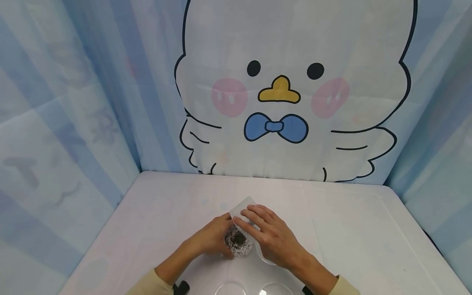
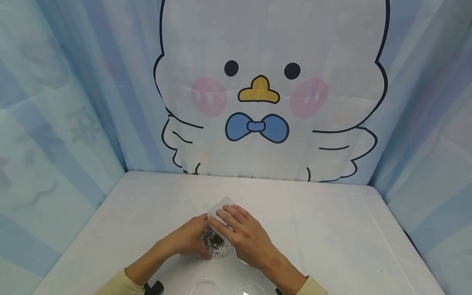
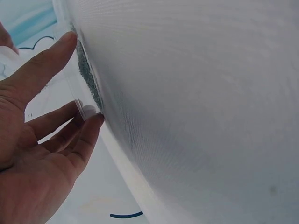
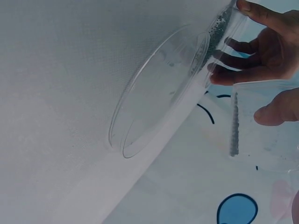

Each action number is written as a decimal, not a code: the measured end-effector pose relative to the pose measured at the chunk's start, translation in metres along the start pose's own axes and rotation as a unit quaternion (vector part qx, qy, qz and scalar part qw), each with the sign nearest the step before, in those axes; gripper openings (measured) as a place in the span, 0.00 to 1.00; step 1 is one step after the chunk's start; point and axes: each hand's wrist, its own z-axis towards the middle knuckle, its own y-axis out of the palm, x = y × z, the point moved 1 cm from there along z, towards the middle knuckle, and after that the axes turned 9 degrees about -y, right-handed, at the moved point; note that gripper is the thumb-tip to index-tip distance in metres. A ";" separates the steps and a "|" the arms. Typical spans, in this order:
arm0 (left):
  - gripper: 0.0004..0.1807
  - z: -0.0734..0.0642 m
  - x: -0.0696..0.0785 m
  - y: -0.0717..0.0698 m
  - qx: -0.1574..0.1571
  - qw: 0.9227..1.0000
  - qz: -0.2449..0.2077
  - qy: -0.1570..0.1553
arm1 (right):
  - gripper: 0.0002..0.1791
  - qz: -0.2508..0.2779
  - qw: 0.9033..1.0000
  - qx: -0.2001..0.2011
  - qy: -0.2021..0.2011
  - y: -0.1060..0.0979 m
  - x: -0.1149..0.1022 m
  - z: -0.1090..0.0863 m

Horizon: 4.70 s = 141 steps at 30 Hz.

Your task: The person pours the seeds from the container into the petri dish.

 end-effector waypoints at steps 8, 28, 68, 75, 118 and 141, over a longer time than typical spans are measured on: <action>0.54 0.001 0.000 -0.001 -0.004 1.000 -0.002 0.012 | 0.47 0.000 1.000 0.001 0.005 0.000 0.000 -0.001; 0.48 0.003 0.003 0.001 -0.012 1.000 0.021 -0.006 | 0.55 0.234 0.927 0.044 0.290 0.013 0.040 -0.038; 0.48 0.002 0.001 0.002 -0.015 1.000 0.019 0.000 | 0.69 0.433 0.737 -0.035 0.519 0.026 0.084 -0.075; 0.48 0.002 0.001 0.001 -0.020 1.000 0.017 0.000 | 0.67 0.427 0.738 -0.042 0.521 0.010 0.072 -0.074; 0.49 0.001 0.000 0.003 0.000 1.000 0.017 0.006 | 0.55 0.281 0.856 -0.166 0.401 -0.007 0.000 -0.073; 0.48 -0.002 0.001 0.002 -0.010 1.000 0.002 -0.001 | 0.51 0.313 0.849 -0.090 0.415 -0.025 0.006 -0.075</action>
